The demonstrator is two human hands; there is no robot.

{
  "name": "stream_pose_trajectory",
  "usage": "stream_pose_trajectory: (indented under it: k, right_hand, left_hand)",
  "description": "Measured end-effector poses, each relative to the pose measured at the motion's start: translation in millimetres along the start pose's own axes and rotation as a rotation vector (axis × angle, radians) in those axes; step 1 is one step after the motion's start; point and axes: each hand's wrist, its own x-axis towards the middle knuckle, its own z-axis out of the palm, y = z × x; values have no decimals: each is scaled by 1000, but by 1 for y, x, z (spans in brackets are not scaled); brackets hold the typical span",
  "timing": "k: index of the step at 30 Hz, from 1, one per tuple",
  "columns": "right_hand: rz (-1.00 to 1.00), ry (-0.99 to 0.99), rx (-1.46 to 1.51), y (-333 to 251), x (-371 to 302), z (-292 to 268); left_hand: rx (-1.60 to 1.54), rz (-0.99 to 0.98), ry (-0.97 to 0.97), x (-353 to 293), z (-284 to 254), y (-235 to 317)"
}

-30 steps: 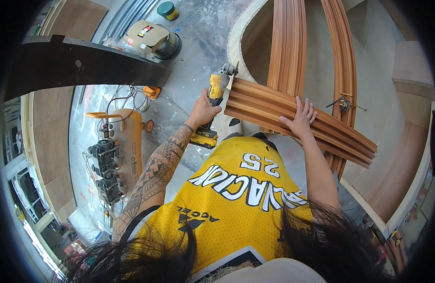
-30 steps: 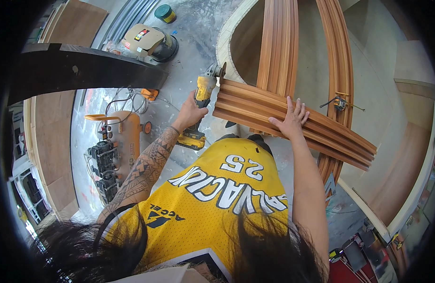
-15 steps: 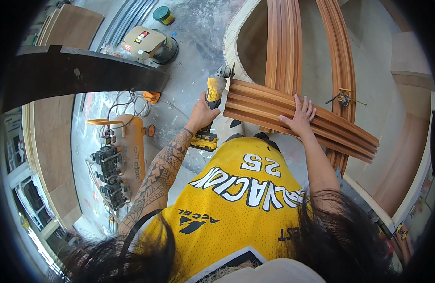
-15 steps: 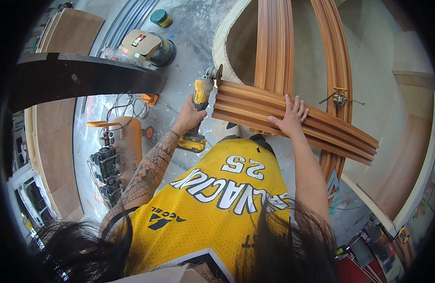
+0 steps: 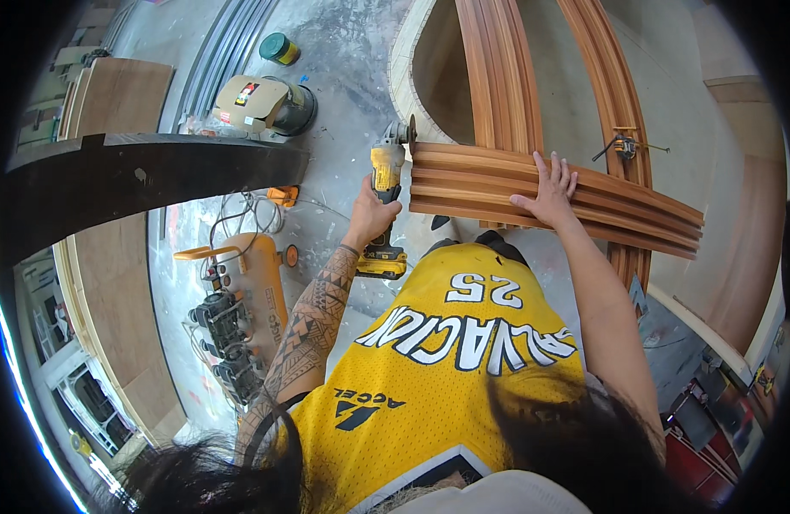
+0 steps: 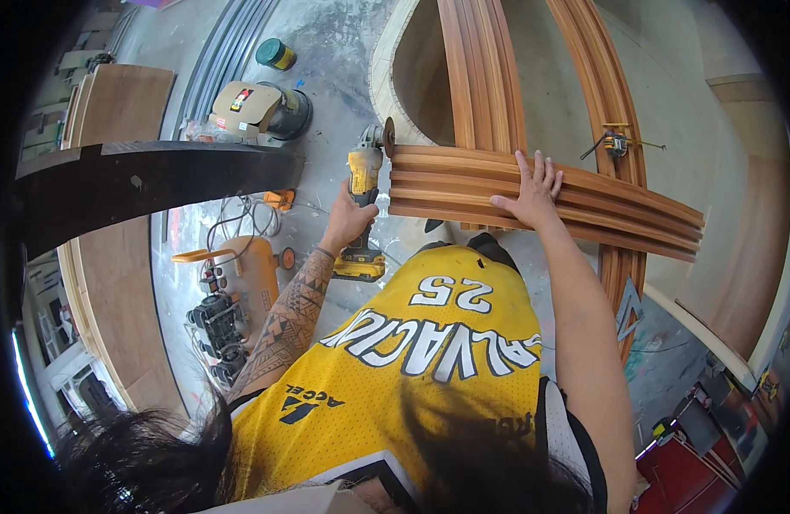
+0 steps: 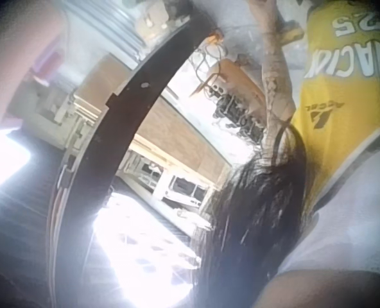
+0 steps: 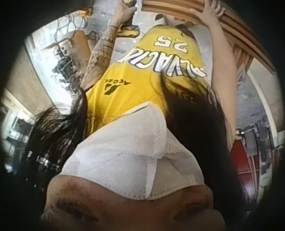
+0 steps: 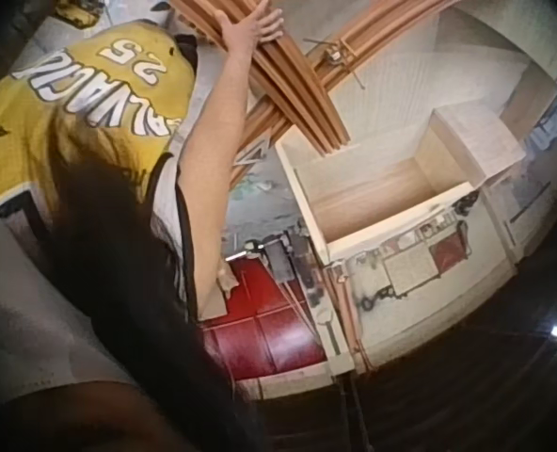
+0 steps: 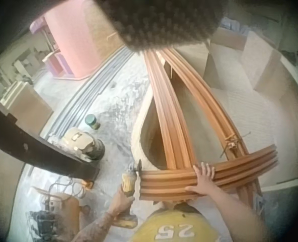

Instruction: Measuring, marking, and cutting wooden furniture components in a workshop.

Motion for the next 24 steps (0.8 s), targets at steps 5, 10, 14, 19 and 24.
stream_pose_trajectory:
  k: [5,10,14,19,24]
  right_hand:
    - [10,-9,-14,0,1,1]
    - [13,-21,-9,0,1,0]
    - [14,-23,-3,2,2,2]
    - [15,-20,1,4,2,3]
    - [12,-15,-5,5,3,2]
  left_hand:
    - [14,-37,-20,-1,-1,4]
    - [-1,-21,-21,-4,-2,4]
    - [15,-12,-19,-4,-1,2]
    - [37,-6,-11,-6,1,-1]
    - [31,-13,-6,-6,4,-5]
